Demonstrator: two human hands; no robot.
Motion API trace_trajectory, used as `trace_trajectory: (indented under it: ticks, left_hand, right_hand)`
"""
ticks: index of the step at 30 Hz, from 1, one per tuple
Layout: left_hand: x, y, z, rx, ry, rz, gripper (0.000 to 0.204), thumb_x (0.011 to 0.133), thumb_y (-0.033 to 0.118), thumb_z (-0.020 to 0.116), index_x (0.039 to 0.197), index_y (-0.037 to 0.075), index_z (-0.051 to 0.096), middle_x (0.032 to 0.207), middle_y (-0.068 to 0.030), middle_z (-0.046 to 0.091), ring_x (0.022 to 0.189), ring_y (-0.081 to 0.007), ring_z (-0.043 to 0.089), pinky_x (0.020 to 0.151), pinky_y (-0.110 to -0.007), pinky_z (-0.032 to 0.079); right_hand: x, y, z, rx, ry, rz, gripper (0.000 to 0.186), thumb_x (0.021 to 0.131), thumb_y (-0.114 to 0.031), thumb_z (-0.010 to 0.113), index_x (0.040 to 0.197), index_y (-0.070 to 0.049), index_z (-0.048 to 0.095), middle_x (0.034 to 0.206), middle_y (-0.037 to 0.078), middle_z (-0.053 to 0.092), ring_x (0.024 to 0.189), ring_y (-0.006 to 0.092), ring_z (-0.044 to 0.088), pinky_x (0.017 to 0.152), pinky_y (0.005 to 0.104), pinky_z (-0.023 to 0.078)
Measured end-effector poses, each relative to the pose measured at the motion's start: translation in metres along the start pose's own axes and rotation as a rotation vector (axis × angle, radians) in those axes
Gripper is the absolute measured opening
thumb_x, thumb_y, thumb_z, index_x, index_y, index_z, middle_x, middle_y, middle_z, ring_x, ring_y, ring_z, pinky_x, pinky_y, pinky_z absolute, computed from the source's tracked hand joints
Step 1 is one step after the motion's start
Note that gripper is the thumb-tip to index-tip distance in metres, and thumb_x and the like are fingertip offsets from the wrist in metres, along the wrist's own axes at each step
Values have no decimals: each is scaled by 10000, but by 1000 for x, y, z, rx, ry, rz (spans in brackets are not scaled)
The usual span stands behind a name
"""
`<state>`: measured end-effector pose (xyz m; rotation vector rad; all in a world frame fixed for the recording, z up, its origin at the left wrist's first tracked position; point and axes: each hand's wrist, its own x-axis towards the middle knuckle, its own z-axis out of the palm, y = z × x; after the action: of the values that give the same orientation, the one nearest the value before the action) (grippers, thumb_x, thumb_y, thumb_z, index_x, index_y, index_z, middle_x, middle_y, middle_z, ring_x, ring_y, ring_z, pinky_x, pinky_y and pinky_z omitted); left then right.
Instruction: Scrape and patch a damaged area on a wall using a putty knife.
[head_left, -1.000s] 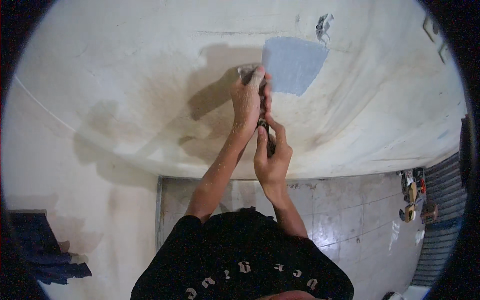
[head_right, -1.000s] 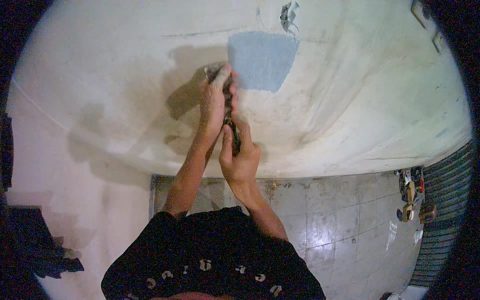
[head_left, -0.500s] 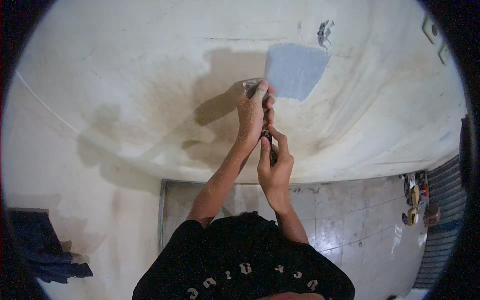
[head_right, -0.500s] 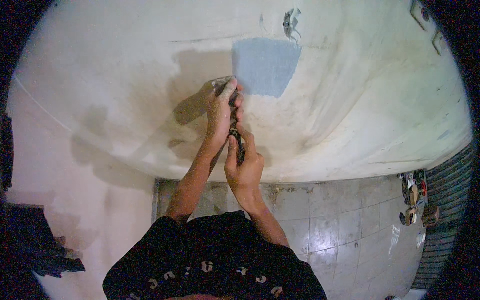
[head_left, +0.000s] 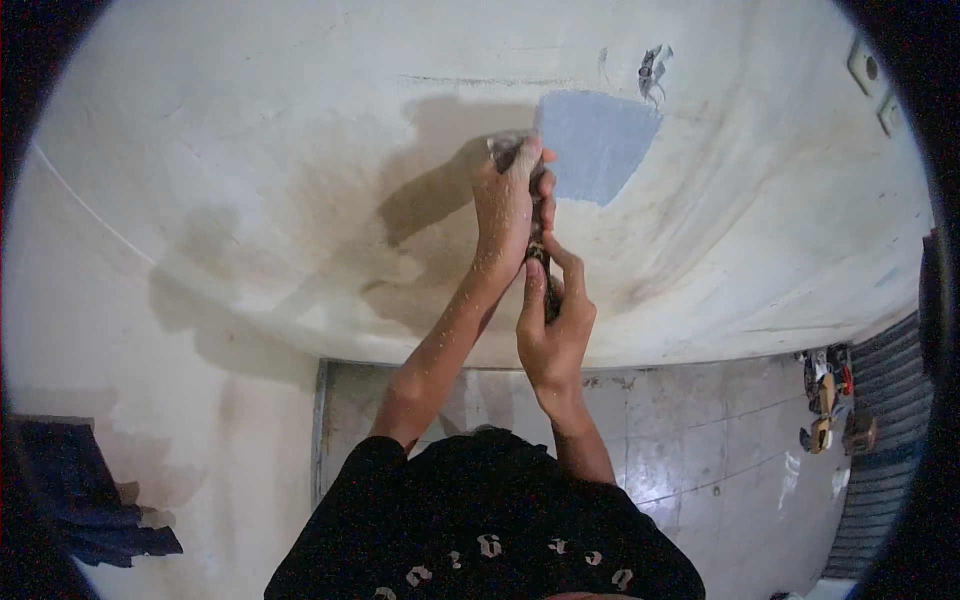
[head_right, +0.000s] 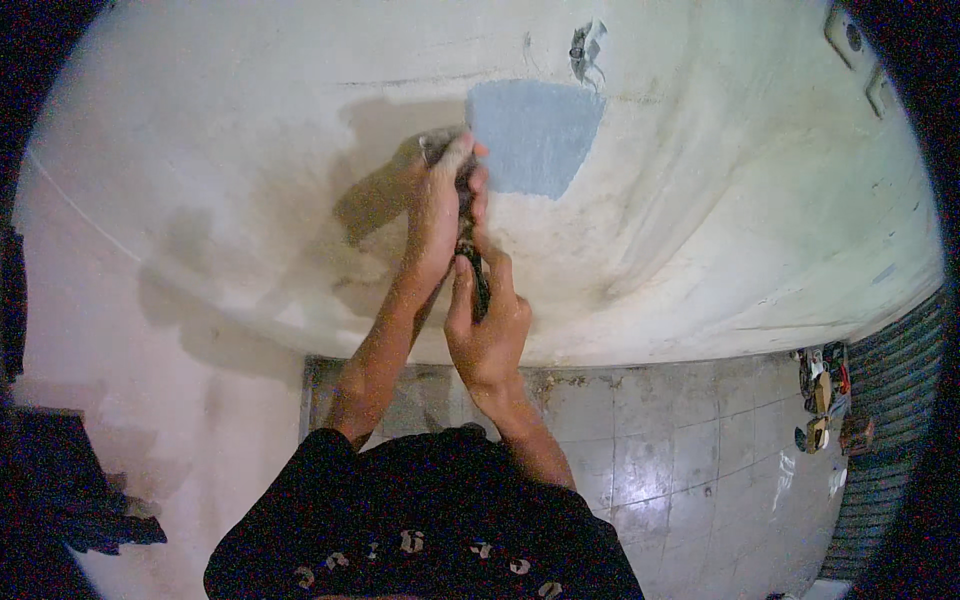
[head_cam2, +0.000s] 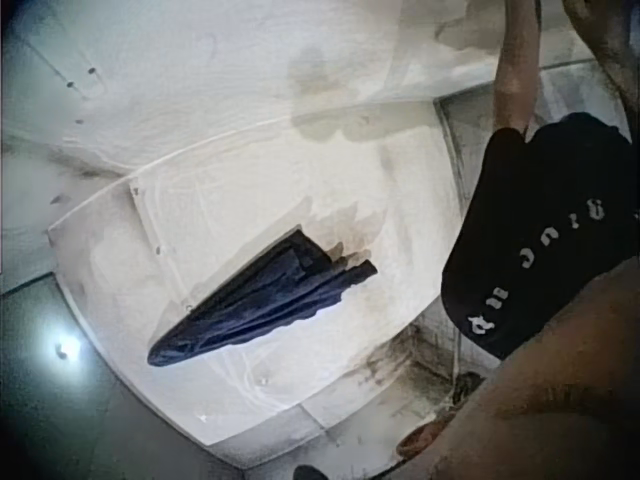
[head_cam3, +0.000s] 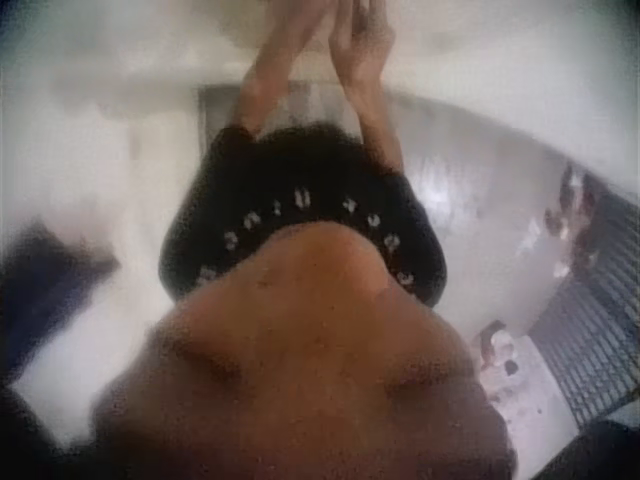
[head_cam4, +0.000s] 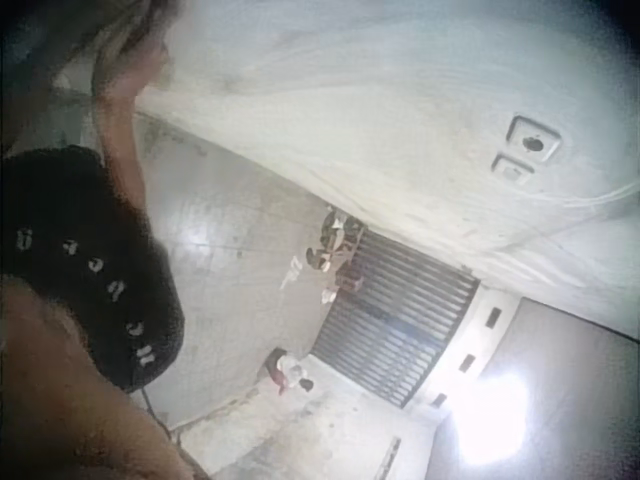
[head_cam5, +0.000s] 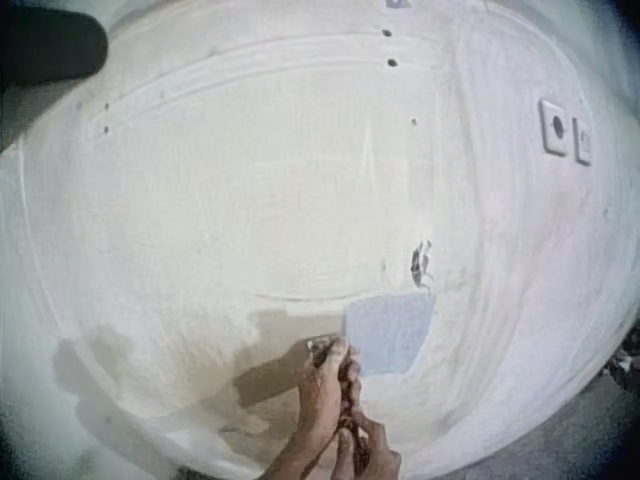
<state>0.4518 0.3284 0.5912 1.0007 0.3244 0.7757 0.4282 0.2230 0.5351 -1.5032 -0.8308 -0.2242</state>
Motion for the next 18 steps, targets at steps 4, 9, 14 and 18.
trace_trajectory:
  ticks: [4,9,14,18]
  left_hand:
    - [5,-5,2,11,7,-44,257,943,272,561,859,29,563,550,-1,480,367,-99,439,321,-242,330]
    - [1,9,7,3,-15,39,236,939,269,549,880,40,556,561,3,482,383,-94,441,322,-237,319]
    - [2,-2,-2,35,18,-65,254,932,302,562,876,54,548,575,5,485,389,-99,446,324,-252,331]
    - [-1,3,2,-26,-12,-49,259,938,314,561,877,62,549,587,5,483,387,-105,446,325,-256,333]
  right_hand:
    - [-4,2,-2,41,-3,87,262,972,-69,509,1200,60,513,964,169,681,738,79,574,607,222,458]
    - [8,-7,-3,45,-17,21,257,967,-55,506,1196,61,509,1051,211,664,841,122,614,701,264,500]
    - [10,-22,-10,-24,-83,168,259,968,-51,501,1203,58,505,1040,223,660,904,140,618,744,274,503]
    - [6,-19,-7,29,-64,156,263,966,-47,501,1207,59,503,1041,232,658,921,139,618,749,268,497]
